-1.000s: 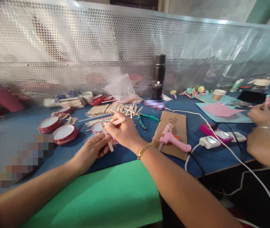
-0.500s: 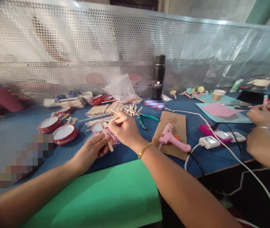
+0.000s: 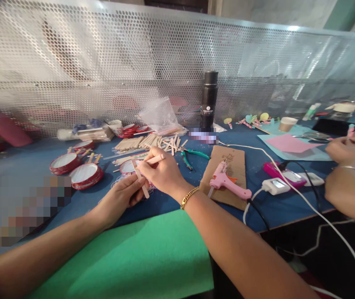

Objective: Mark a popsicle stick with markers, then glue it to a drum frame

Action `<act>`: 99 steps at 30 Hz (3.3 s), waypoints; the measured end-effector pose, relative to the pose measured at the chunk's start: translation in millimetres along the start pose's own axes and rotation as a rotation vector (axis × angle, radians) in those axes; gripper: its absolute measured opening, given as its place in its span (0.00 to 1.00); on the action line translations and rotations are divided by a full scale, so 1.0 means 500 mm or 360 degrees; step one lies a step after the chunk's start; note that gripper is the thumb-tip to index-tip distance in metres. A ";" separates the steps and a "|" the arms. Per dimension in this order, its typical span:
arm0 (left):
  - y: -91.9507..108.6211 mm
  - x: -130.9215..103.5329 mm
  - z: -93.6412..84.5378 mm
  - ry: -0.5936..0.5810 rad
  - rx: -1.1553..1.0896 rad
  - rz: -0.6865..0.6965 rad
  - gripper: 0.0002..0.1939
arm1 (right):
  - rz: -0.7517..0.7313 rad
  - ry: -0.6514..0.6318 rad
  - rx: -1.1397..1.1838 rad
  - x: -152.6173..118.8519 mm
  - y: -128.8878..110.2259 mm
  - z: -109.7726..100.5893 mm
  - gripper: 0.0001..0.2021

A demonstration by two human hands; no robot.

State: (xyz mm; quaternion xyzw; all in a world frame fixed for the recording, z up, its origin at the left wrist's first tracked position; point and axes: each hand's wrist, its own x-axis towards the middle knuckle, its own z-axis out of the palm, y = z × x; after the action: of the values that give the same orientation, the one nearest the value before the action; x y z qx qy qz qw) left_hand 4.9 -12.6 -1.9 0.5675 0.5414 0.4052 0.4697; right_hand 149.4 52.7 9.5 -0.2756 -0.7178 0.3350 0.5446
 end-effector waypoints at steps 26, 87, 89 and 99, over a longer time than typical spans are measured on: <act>0.000 0.000 0.000 0.0010 -0.0002 0.0006 0.20 | 0.0046 0.0021 -0.0009 -0.001 0.000 -0.002 0.09; -0.002 0.003 0.002 0.0019 -0.0014 -0.0010 0.19 | -0.0016 0.0001 -0.0062 -0.001 0.000 -0.003 0.09; -0.002 0.002 0.001 0.0021 -0.0020 -0.0007 0.18 | -0.0016 0.0031 -0.0034 -0.001 0.000 -0.003 0.09; -0.002 0.001 0.000 0.0016 -0.0010 0.0016 0.19 | 0.0012 0.0022 -0.0074 0.001 -0.004 -0.006 0.10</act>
State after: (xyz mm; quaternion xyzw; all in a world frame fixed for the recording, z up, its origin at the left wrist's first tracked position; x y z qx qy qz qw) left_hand 4.6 -12.1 -2.8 0.5667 0.5396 0.4122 0.4666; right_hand 152.2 52.4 11.6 -0.2931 -0.7206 0.3184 0.5417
